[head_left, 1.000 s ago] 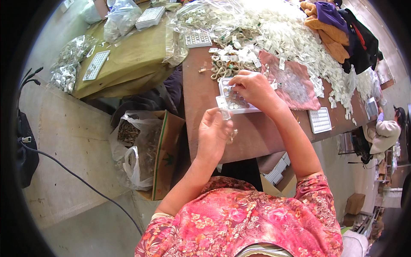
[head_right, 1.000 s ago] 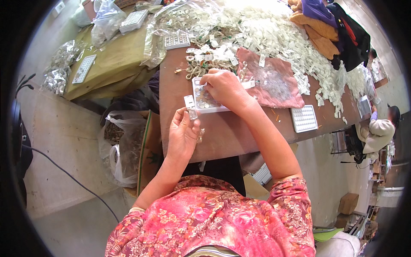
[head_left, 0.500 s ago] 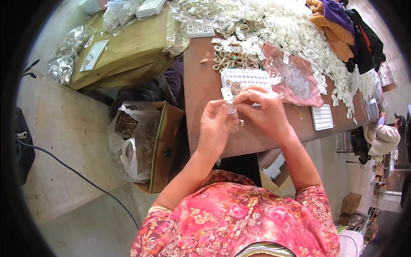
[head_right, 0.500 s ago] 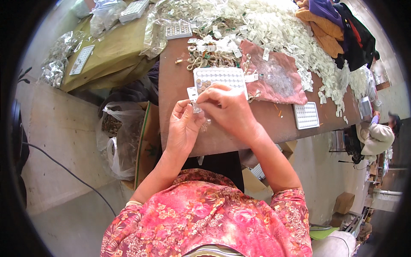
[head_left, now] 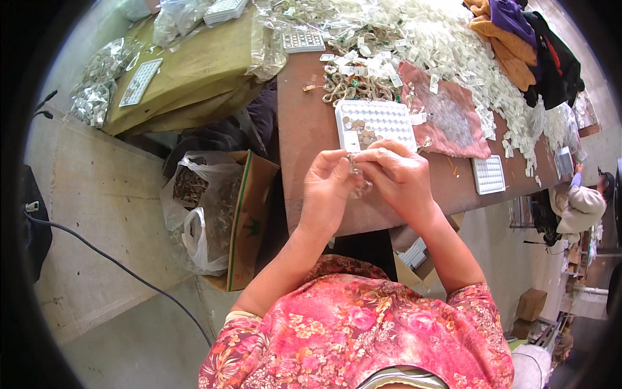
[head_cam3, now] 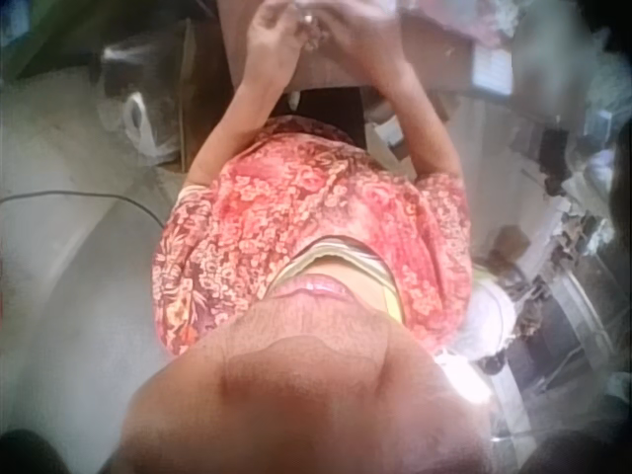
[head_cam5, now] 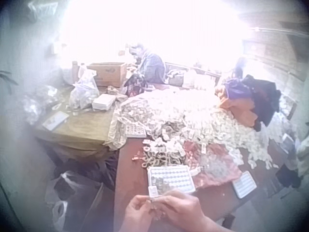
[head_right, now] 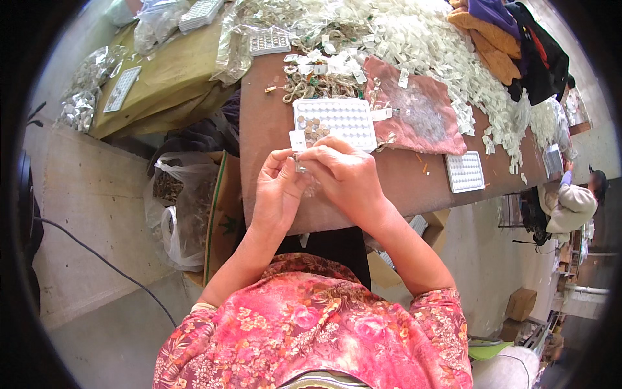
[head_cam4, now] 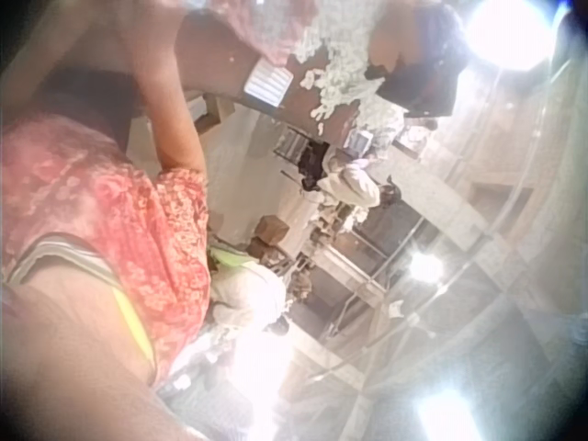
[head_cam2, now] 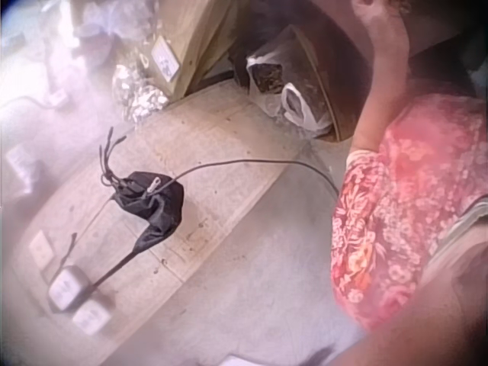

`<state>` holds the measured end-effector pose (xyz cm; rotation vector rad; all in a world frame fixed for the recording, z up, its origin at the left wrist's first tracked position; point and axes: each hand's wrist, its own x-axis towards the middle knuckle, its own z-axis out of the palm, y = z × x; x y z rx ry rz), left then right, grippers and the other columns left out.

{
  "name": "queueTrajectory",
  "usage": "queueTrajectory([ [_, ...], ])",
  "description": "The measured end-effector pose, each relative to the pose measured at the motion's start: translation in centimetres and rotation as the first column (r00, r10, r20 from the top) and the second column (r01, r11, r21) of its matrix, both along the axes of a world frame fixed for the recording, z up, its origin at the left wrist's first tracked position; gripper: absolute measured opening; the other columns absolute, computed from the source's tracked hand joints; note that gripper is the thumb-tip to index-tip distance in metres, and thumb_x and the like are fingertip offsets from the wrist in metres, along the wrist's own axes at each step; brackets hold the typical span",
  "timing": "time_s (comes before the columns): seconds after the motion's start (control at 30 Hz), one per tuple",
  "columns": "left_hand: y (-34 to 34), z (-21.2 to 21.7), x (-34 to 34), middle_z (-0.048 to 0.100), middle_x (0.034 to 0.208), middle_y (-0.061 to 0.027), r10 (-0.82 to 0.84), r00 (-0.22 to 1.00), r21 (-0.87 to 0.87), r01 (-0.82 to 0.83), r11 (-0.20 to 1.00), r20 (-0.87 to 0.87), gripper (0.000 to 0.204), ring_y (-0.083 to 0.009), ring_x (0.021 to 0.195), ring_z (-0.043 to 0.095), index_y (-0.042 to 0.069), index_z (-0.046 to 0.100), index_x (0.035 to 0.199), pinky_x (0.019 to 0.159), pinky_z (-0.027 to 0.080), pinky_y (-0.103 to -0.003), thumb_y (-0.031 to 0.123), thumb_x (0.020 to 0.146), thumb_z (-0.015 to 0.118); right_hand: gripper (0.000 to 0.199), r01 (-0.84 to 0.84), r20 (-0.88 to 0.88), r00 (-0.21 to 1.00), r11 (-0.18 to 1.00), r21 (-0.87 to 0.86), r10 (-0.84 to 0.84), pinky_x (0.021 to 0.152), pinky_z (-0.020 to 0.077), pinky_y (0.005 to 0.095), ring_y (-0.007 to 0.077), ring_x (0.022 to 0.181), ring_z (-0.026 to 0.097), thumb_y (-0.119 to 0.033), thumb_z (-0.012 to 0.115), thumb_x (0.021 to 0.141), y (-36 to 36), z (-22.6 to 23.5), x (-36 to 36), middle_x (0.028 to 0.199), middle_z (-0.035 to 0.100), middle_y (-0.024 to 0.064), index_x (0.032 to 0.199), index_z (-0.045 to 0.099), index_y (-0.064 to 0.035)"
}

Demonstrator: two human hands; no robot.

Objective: The person repeatedly picks small white plastic components and metallic parts from a cluttered table, inserts the metal piece into the plastic housing, and places the assembled unit into a white tray. The process is repeated continuously throughout the clip.

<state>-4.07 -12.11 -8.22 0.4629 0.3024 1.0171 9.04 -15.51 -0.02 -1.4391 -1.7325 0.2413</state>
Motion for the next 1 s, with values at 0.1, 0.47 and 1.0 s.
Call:
queueTrajectory([
  [0.1, 0.0, 0.2, -0.2, 0.063, 0.109, -0.0093, -0.033, 0.999, 0.011, 0.033, 0.999, 0.001, 0.018, -0.0181, 0.092, 0.064, 0.006, 0.056, 0.113, 0.082, 0.054, -0.036, 0.011, 0.096, 0.057, 0.015, 0.006, -0.073, 0.997, 1.000, 0.015, -0.004, 0.064, 0.0514, 0.0276, 0.0158, 0.073, 0.065, 0.003, 0.070, 0.076, -0.1, 0.4, 0.2, 0.080, 0.068, 0.0079, 0.090, 0.071, -0.0022],
  [0.47, -0.2, 1.2, 0.3, 0.065, 0.099, -0.0084, 0.017, 0.998, -0.073, -0.021, 0.997, -0.057, 0.018, -0.0140, 0.078, 0.063, 0.002, 0.056, 0.109, 0.072, 0.054, -0.027, 0.012, 0.095, 0.059, 0.020, -0.159, 0.363, 0.930, 0.958, 0.239, 0.063, 0.073, 0.0521, 0.0327, 0.0197, 0.078, 0.066, -0.002, 0.069, 0.074, 0.0, -0.2, 0.7, 0.087, 0.070, 0.0058, 0.093, 0.071, -0.0070],
  [1.0, -0.3, 1.8, -0.3, 0.060, 0.086, 0.0000, 0.004, 0.998, -0.183, -0.017, 0.983, -0.071, 0.015, -0.0076, 0.063, 0.052, 0.010, 0.052, 0.110, 0.049, 0.044, -0.022, 0.018, 0.098, 0.054, 0.008, 0.089, 0.310, 0.946, 0.995, 0.048, -0.100, 0.069, 0.0509, 0.0359, 0.0267, 0.076, 0.063, -0.012, 0.072, 0.075, 6.9, -1.7, 2.3, 0.079, 0.065, 0.0062, 0.081, 0.069, -0.0073],
])
